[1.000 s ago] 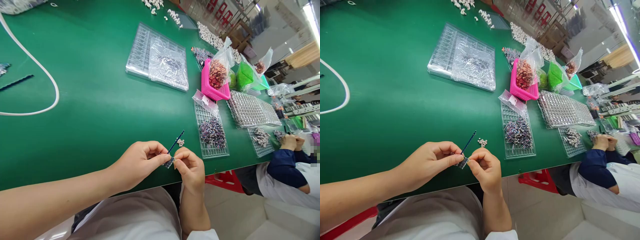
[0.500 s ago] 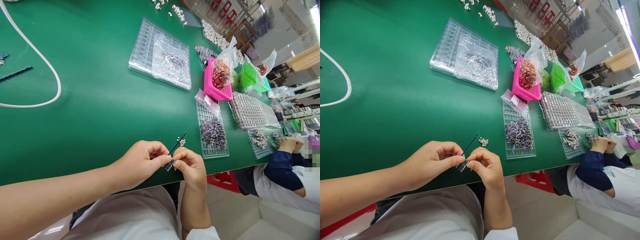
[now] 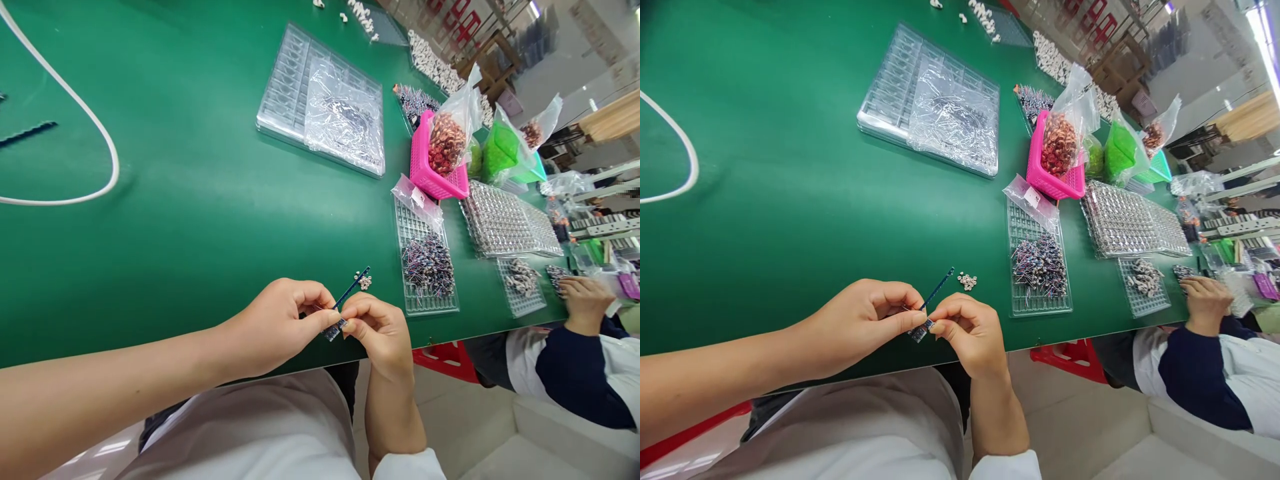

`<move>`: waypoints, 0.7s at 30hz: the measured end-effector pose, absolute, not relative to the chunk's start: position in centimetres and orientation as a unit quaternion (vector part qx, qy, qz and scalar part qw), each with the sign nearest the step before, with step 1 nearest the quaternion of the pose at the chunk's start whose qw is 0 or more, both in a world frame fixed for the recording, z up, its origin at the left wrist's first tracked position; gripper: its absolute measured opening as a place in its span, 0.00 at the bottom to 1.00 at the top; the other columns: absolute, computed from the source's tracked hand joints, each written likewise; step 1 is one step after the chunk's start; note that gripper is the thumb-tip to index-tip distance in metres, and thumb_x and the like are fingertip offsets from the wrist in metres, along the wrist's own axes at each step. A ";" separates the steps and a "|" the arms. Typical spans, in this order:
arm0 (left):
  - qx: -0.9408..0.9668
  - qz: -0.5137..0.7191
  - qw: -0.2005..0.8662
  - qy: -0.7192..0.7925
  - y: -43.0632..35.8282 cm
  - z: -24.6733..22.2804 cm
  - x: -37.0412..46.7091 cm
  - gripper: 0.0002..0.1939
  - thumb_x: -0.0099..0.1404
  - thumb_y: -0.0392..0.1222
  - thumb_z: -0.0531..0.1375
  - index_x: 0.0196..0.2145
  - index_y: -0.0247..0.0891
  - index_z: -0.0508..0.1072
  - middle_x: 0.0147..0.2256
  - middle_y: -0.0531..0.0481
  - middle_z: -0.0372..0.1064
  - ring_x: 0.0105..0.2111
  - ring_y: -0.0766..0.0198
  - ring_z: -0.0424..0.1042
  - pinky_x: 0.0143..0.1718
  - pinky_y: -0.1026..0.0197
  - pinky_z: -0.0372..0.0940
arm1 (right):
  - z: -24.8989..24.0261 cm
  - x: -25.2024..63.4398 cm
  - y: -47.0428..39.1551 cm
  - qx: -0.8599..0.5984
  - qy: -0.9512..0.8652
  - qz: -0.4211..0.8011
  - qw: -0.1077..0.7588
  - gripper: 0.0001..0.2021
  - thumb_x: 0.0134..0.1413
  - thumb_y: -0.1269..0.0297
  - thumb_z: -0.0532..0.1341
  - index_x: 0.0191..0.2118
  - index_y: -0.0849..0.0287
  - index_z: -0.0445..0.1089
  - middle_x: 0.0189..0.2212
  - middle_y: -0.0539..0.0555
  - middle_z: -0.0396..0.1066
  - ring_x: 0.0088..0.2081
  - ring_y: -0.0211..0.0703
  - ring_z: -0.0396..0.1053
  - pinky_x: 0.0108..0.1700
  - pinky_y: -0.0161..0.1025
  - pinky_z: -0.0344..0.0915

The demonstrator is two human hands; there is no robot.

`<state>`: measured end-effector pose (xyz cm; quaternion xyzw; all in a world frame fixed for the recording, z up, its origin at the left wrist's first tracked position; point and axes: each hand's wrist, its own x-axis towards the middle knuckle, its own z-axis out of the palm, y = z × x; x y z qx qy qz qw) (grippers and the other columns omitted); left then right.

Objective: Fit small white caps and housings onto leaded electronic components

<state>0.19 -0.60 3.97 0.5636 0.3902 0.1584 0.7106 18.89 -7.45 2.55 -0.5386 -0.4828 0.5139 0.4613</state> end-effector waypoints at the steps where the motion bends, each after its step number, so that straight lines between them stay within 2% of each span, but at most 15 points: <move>1: 0.566 0.158 0.709 0.390 -0.6 4.0 0.2 0.11 0.62 0.46 0.60 0.27 0.38 0.74 0.23 0.55 0.68 0.25 0.66 0.63 0.26 0.65 0.57 | 2.5 18.9 -7.5 -0.542 -0.484 0.514 0.456 0.04 0.54 0.63 0.69 0.32 0.56 0.77 0.28 0.51 0.73 0.29 0.38 0.68 0.28 0.35 0.67; 12: 0.570 0.162 0.707 0.385 -0.6 4.2 0.3 0.11 0.62 0.46 0.60 0.25 0.38 0.74 0.21 0.56 0.65 0.24 0.67 0.60 0.25 0.66 0.56 | 2.9 18.8 -7.3 -0.546 -0.481 0.523 0.444 0.04 0.53 0.62 0.70 0.30 0.56 0.77 0.27 0.51 0.72 0.28 0.38 0.68 0.28 0.35 0.68; 21: 0.582 0.177 0.688 0.395 -0.4 4.3 0.5 0.12 0.61 0.49 0.61 0.26 0.38 0.75 0.22 0.55 0.69 0.24 0.65 0.65 0.25 0.65 0.58 | 2.6 18.8 -7.1 -0.552 -0.461 0.519 0.461 0.07 0.53 0.59 0.69 0.31 0.57 0.76 0.27 0.50 0.71 0.25 0.35 0.66 0.26 0.34 0.65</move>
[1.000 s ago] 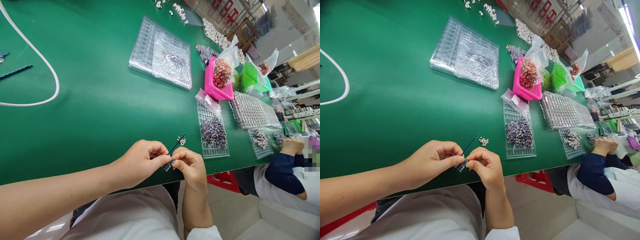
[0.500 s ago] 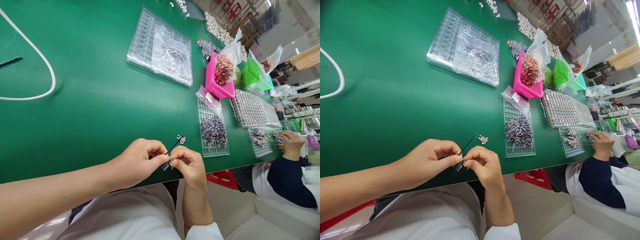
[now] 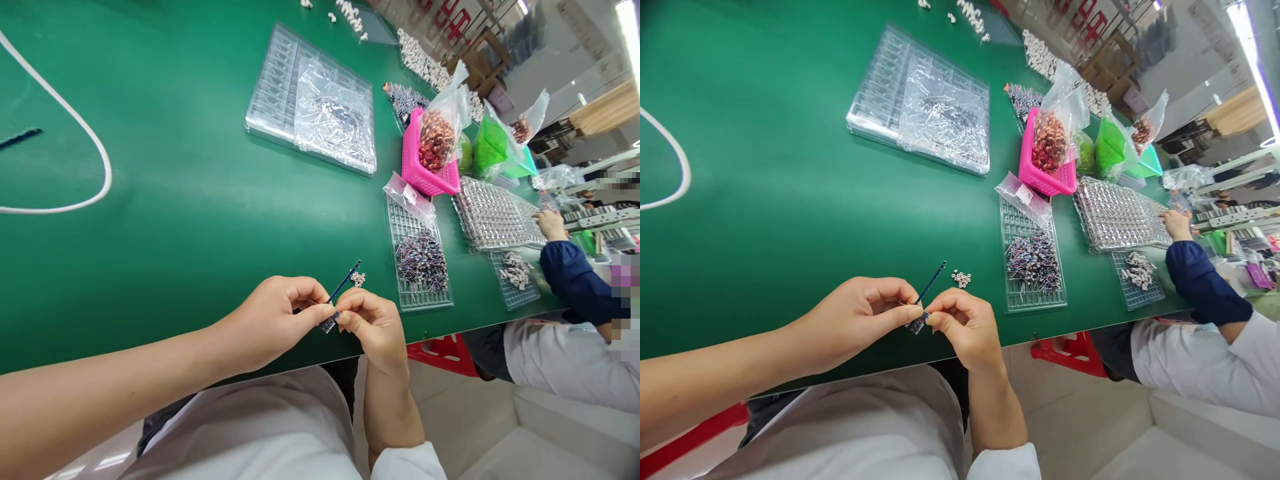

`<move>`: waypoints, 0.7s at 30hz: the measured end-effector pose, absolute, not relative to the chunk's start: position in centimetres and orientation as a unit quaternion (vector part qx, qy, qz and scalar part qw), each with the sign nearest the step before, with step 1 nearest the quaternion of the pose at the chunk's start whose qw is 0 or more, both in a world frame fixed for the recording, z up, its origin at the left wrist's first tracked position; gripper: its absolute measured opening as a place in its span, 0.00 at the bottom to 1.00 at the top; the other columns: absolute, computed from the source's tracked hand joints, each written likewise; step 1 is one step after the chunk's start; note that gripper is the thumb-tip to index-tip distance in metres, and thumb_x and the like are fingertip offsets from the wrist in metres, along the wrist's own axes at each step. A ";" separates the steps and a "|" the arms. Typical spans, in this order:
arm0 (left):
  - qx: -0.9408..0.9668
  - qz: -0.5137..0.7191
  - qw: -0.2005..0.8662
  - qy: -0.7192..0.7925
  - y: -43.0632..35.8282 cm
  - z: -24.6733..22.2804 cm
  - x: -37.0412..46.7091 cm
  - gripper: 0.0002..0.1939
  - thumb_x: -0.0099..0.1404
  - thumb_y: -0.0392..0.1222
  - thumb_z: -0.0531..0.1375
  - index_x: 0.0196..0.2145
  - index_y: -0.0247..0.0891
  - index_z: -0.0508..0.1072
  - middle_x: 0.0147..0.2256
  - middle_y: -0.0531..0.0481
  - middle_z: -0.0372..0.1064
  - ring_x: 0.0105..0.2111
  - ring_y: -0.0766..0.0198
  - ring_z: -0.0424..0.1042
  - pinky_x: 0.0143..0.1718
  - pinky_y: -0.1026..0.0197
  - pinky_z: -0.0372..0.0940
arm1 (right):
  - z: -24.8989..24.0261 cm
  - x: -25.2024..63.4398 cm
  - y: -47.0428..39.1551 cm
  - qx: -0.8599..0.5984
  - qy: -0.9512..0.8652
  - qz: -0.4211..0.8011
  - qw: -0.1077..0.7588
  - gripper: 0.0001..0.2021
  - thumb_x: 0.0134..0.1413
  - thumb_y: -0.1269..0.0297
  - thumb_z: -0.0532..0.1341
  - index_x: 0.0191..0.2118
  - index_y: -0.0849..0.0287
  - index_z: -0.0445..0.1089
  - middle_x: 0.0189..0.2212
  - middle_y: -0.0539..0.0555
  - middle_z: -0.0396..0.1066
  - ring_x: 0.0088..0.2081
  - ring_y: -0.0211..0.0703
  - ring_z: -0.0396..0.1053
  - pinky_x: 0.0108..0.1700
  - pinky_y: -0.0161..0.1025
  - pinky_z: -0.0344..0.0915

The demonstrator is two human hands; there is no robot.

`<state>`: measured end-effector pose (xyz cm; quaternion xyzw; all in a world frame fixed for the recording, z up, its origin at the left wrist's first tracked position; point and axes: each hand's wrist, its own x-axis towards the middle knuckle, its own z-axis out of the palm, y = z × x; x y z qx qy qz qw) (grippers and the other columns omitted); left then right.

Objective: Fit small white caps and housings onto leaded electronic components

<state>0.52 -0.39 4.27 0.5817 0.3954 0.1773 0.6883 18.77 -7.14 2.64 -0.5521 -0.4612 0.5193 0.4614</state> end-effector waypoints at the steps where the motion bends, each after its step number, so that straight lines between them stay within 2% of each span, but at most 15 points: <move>1: 0.589 0.185 0.676 0.402 -0.4 4.3 0.5 0.13 0.62 0.49 0.61 0.27 0.38 0.75 0.23 0.54 0.71 0.25 0.65 0.66 0.26 0.65 0.59 | 2.6 18.7 -7.2 -0.554 -0.458 0.515 0.466 0.07 0.54 0.60 0.69 0.32 0.57 0.76 0.27 0.50 0.71 0.25 0.34 0.65 0.26 0.34 0.65; 6: 0.652 0.223 0.602 0.403 -0.5 4.1 0.4 0.12 0.64 0.49 0.60 0.32 0.40 0.78 0.28 0.53 0.78 0.29 0.62 0.72 0.32 0.63 0.65 | 2.4 18.3 -7.4 -0.578 -0.465 0.453 0.495 0.05 0.57 0.61 0.66 0.34 0.57 0.76 0.29 0.50 0.70 0.28 0.36 0.65 0.28 0.34 0.63; 11: 0.617 0.230 0.636 0.403 -0.4 4.0 0.4 0.11 0.63 0.48 0.62 0.39 0.40 0.78 0.36 0.48 0.82 0.37 0.56 0.79 0.43 0.58 0.71 | 2.4 18.0 -7.9 -0.581 -0.484 0.401 0.518 0.04 0.57 0.64 0.65 0.33 0.56 0.75 0.30 0.51 0.69 0.31 0.38 0.66 0.31 0.35 0.63; 16: 0.658 0.212 0.612 0.384 -0.3 4.3 0.3 0.12 0.64 0.50 0.60 0.31 0.41 0.79 0.28 0.53 0.79 0.30 0.60 0.74 0.34 0.63 0.67 | 2.5 17.9 -8.1 -0.582 -0.487 0.397 0.516 0.04 0.57 0.63 0.65 0.33 0.56 0.75 0.29 0.51 0.69 0.31 0.38 0.66 0.31 0.36 0.62; 21: 0.709 0.221 0.572 0.349 -0.8 4.1 0.1 0.13 0.67 0.50 0.58 0.30 0.42 0.76 0.26 0.54 0.74 0.26 0.63 0.68 0.29 0.65 0.60 | 2.7 18.5 -8.1 -0.558 -0.464 0.463 0.510 0.07 0.52 0.60 0.68 0.30 0.57 0.76 0.29 0.51 0.70 0.30 0.37 0.66 0.31 0.35 0.63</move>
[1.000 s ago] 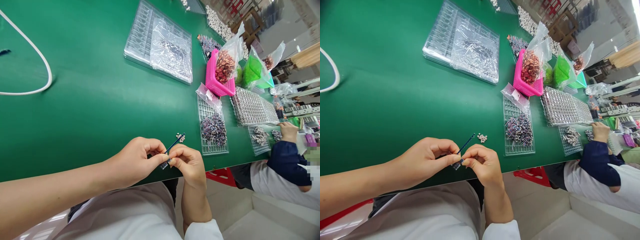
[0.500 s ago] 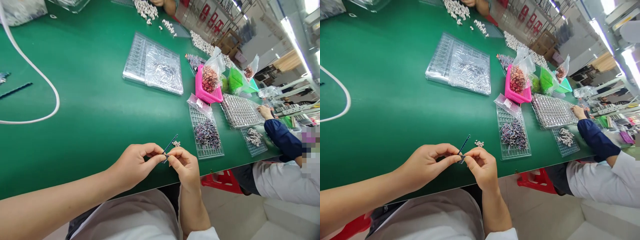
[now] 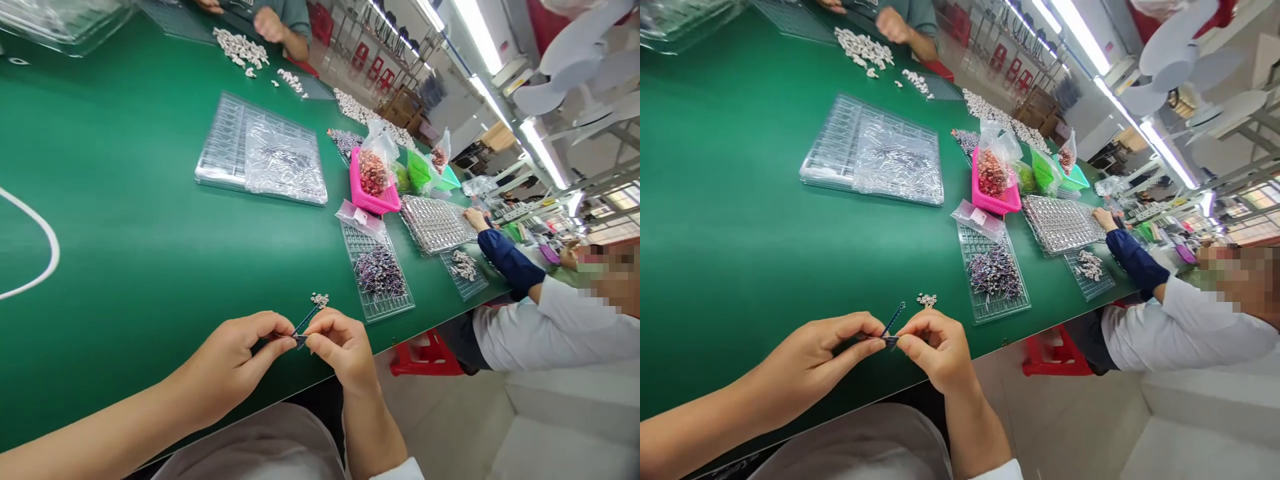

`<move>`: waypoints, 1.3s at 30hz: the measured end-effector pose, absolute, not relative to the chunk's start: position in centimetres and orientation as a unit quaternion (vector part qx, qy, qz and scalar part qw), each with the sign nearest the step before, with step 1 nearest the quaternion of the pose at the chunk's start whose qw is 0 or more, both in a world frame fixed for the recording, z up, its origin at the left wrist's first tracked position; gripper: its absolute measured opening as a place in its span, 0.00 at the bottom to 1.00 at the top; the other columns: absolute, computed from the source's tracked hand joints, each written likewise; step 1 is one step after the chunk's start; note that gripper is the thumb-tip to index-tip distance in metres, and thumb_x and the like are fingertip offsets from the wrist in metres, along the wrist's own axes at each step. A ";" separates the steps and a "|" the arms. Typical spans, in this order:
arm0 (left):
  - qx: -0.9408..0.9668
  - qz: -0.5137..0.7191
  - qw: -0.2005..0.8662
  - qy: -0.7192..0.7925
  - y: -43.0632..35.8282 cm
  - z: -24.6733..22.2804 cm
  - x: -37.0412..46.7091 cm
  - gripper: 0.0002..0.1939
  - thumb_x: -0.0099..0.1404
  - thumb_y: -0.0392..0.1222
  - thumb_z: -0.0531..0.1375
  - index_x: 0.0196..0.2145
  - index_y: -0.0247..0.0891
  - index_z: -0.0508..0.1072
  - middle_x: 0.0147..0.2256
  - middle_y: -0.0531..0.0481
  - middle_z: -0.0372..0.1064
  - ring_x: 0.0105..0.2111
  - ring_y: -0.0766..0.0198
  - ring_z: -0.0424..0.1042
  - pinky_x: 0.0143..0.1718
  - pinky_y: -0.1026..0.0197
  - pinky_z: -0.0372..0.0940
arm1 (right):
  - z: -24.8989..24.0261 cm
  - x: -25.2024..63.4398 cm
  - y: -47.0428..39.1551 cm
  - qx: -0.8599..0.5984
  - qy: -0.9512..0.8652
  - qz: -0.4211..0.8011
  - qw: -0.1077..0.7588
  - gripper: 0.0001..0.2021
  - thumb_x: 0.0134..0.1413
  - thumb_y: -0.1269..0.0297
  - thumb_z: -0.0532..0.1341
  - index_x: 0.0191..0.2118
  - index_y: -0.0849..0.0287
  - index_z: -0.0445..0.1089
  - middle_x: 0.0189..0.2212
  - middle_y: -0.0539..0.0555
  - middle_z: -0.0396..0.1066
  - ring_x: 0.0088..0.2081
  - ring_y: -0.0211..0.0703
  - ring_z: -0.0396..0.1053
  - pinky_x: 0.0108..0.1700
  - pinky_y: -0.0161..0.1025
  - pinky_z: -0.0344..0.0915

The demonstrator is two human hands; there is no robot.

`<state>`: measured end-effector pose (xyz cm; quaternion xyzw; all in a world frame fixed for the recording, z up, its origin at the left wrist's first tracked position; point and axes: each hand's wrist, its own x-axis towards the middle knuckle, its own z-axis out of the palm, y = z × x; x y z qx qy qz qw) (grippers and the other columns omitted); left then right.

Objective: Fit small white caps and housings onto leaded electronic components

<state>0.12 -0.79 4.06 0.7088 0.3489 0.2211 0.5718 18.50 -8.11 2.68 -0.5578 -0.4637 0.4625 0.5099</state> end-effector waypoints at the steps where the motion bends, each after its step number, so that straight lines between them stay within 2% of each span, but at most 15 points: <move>1: 0.709 0.224 0.574 0.343 -0.9 4.0 0.1 0.13 0.67 0.50 0.58 0.29 0.42 0.76 0.25 0.54 0.73 0.26 0.63 0.67 0.29 0.65 0.59 | 2.7 18.7 -8.1 -0.549 -0.456 0.480 0.509 0.07 0.50 0.59 0.69 0.30 0.58 0.77 0.29 0.50 0.70 0.29 0.37 0.66 0.31 0.35 0.63; 6: 0.707 0.222 0.593 0.315 -1.3 4.2 0.3 0.14 0.67 0.48 0.57 0.27 0.41 0.74 0.24 0.54 0.70 0.25 0.64 0.64 0.29 0.65 0.58 | 2.7 19.4 -8.4 -0.537 -0.444 0.520 0.493 0.08 0.47 0.59 0.71 0.29 0.58 0.77 0.28 0.50 0.71 0.29 0.37 0.67 0.31 0.35 0.63; 10: 0.708 0.204 0.594 0.322 -1.2 4.2 0.3 0.14 0.66 0.50 0.59 0.27 0.41 0.75 0.24 0.55 0.70 0.25 0.64 0.64 0.28 0.66 0.58 | 3.2 19.4 -8.9 -0.557 -0.499 0.475 0.464 0.06 0.51 0.61 0.68 0.30 0.58 0.76 0.28 0.50 0.70 0.28 0.36 0.64 0.29 0.35 0.60; 13: 0.700 0.187 0.604 0.332 -0.7 4.0 0.3 0.15 0.66 0.53 0.59 0.29 0.41 0.76 0.25 0.53 0.73 0.27 0.62 0.68 0.29 0.65 0.60 | 4.0 20.3 -9.0 -0.593 -0.568 0.357 0.446 0.04 0.55 0.66 0.63 0.31 0.58 0.75 0.28 0.51 0.70 0.29 0.38 0.66 0.30 0.36 0.61; 16: 0.681 0.175 0.618 0.351 -0.1 3.6 0.3 0.16 0.67 0.55 0.57 0.31 0.41 0.76 0.28 0.52 0.76 0.30 0.60 0.71 0.32 0.63 0.62 | 4.9 23.3 -8.2 -0.657 -0.607 0.153 0.420 0.06 0.58 0.69 0.60 0.33 0.57 0.74 0.31 0.51 0.72 0.31 0.39 0.68 0.33 0.36 0.63; 18: 0.670 0.172 0.620 0.371 0.1 3.4 0.2 0.17 0.66 0.56 0.57 0.32 0.41 0.75 0.29 0.51 0.76 0.31 0.59 0.72 0.33 0.62 0.63 | 5.5 26.3 -7.2 -0.688 -0.613 -0.004 0.389 0.05 0.60 0.69 0.60 0.36 0.57 0.74 0.32 0.52 0.74 0.33 0.40 0.69 0.37 0.38 0.65; 21: 0.665 0.164 0.624 0.377 0.3 3.3 0.2 0.16 0.66 0.55 0.56 0.32 0.41 0.75 0.30 0.51 0.76 0.32 0.58 0.73 0.34 0.60 0.63 | 5.7 30.6 -5.2 -0.704 -0.621 -0.106 0.328 0.06 0.62 0.66 0.59 0.38 0.58 0.75 0.33 0.53 0.74 0.34 0.42 0.70 0.39 0.39 0.67; 25: 0.648 0.170 0.640 0.377 0.3 3.5 0.2 0.16 0.65 0.55 0.57 0.32 0.41 0.74 0.31 0.51 0.77 0.34 0.57 0.74 0.37 0.59 0.64 | 5.1 33.2 -3.7 -0.710 -0.649 -0.139 0.235 0.10 0.64 0.65 0.58 0.39 0.61 0.76 0.34 0.58 0.75 0.37 0.47 0.71 0.44 0.45 0.69; 29: 0.626 0.180 0.650 0.392 0.4 3.9 0.2 0.15 0.64 0.55 0.58 0.32 0.41 0.74 0.31 0.51 0.77 0.34 0.57 0.75 0.37 0.59 0.65 | 4.5 30.9 -4.8 -0.693 -0.657 -0.164 0.247 0.10 0.65 0.66 0.58 0.45 0.62 0.76 0.36 0.59 0.74 0.40 0.49 0.71 0.46 0.48 0.69; 32: 0.616 0.182 0.658 0.393 0.5 4.2 0.3 0.15 0.63 0.55 0.59 0.31 0.40 0.74 0.31 0.51 0.77 0.34 0.57 0.74 0.38 0.59 0.65 | 4.0 27.3 -6.4 -0.654 -0.694 -0.101 0.285 0.08 0.63 0.70 0.60 0.45 0.60 0.75 0.37 0.57 0.74 0.41 0.46 0.71 0.47 0.45 0.69; 35: 0.605 0.185 0.663 0.401 0.5 4.4 0.4 0.15 0.63 0.55 0.59 0.31 0.40 0.74 0.31 0.50 0.76 0.34 0.57 0.74 0.37 0.59 0.65 | 3.3 24.0 -7.0 -0.620 -0.731 0.007 0.284 0.07 0.62 0.73 0.60 0.43 0.58 0.74 0.37 0.55 0.72 0.40 0.44 0.70 0.45 0.42 0.69; 39: 0.594 0.194 0.668 0.404 0.5 4.2 0.4 0.16 0.62 0.56 0.59 0.32 0.40 0.74 0.31 0.50 0.76 0.34 0.57 0.73 0.38 0.58 0.65 | 2.7 22.3 -6.1 -0.624 -0.736 0.029 0.262 0.08 0.63 0.73 0.59 0.43 0.58 0.74 0.36 0.55 0.71 0.40 0.44 0.67 0.44 0.44 0.68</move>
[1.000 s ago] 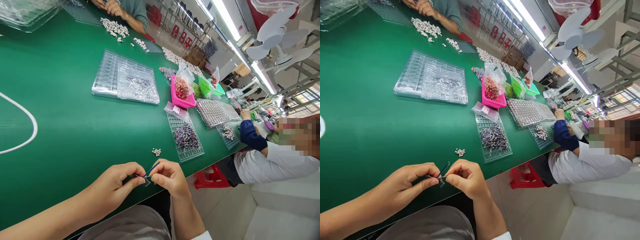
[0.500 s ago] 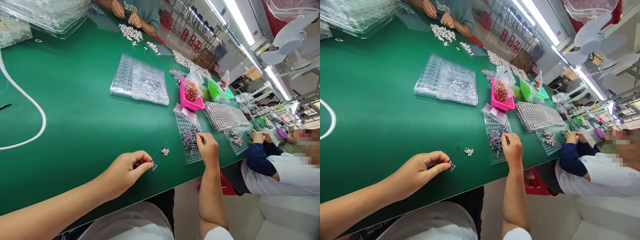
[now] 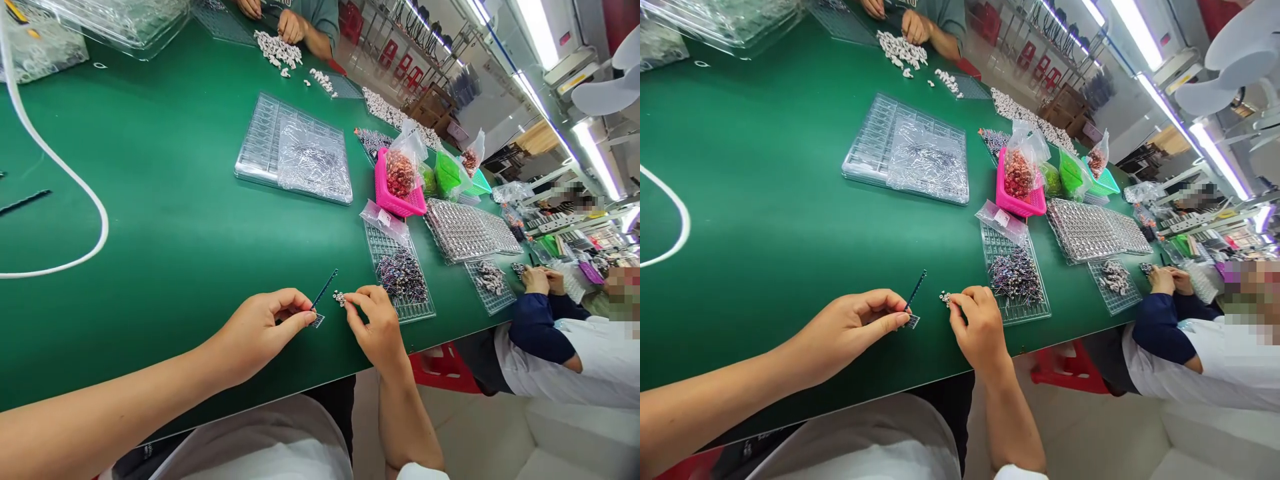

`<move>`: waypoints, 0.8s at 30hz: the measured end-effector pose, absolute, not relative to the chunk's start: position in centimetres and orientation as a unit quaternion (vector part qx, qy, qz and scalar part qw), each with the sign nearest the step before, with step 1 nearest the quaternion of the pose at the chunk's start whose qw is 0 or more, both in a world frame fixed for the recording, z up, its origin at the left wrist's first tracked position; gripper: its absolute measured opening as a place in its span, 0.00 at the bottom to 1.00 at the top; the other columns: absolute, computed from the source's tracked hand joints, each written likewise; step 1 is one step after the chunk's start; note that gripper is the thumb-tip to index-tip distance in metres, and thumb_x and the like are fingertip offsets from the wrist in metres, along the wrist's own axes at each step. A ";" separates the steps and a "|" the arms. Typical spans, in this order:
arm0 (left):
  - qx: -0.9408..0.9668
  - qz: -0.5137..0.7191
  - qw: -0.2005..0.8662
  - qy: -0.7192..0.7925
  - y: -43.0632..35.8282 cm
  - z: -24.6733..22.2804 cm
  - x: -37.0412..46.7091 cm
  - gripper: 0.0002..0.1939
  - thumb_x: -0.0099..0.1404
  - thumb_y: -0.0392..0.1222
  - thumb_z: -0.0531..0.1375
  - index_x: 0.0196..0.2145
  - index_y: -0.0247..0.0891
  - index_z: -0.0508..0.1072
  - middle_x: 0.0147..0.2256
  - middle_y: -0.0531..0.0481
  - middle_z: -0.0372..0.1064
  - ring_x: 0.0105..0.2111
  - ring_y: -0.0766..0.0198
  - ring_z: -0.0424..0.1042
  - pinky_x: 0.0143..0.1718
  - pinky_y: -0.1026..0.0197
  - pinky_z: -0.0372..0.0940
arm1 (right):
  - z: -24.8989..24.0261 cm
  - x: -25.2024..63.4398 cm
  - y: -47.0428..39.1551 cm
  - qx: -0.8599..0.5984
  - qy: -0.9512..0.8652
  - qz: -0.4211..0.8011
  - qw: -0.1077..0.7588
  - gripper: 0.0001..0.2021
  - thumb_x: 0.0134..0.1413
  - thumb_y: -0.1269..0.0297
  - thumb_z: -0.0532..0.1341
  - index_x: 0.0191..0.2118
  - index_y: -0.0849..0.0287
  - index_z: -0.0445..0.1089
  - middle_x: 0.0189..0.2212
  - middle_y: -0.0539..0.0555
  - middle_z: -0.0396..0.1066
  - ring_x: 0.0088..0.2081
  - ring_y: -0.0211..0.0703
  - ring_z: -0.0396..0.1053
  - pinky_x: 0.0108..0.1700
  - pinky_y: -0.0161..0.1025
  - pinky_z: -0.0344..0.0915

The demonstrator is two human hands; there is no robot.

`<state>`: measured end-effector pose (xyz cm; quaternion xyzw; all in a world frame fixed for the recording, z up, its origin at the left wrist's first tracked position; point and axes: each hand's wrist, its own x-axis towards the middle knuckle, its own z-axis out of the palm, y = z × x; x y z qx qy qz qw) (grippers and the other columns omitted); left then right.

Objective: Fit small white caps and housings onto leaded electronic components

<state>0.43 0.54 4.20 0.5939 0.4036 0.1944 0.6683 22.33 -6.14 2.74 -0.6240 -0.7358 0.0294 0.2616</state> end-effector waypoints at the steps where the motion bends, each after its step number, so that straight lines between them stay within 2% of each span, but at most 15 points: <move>1: 0.593 0.195 0.669 0.404 0.5 4.1 0.4 0.16 0.62 0.56 0.59 0.32 0.40 0.74 0.31 0.50 0.76 0.34 0.57 0.74 0.38 0.58 0.65 | 2.8 22.3 -5.8 -0.624 -0.738 0.027 0.255 0.08 0.63 0.73 0.59 0.43 0.58 0.74 0.36 0.55 0.70 0.40 0.45 0.67 0.44 0.44 0.68; 10: 0.584 0.197 0.679 0.398 0.6 4.3 0.3 0.14 0.62 0.53 0.59 0.32 0.40 0.74 0.32 0.50 0.78 0.35 0.56 0.75 0.39 0.58 0.66 | 4.6 21.8 -3.4 -0.606 -0.786 0.022 0.123 0.08 0.62 0.72 0.58 0.38 0.59 0.74 0.35 0.56 0.69 0.38 0.47 0.64 0.41 0.45 0.66; 24: 0.574 0.211 0.684 0.397 0.6 4.4 0.2 0.12 0.62 0.52 0.60 0.31 0.40 0.74 0.31 0.51 0.78 0.35 0.57 0.76 0.39 0.58 0.66 | 4.9 21.6 -2.9 -0.598 -0.793 0.013 0.117 0.07 0.62 0.73 0.59 0.39 0.60 0.75 0.36 0.56 0.71 0.39 0.47 0.65 0.43 0.45 0.66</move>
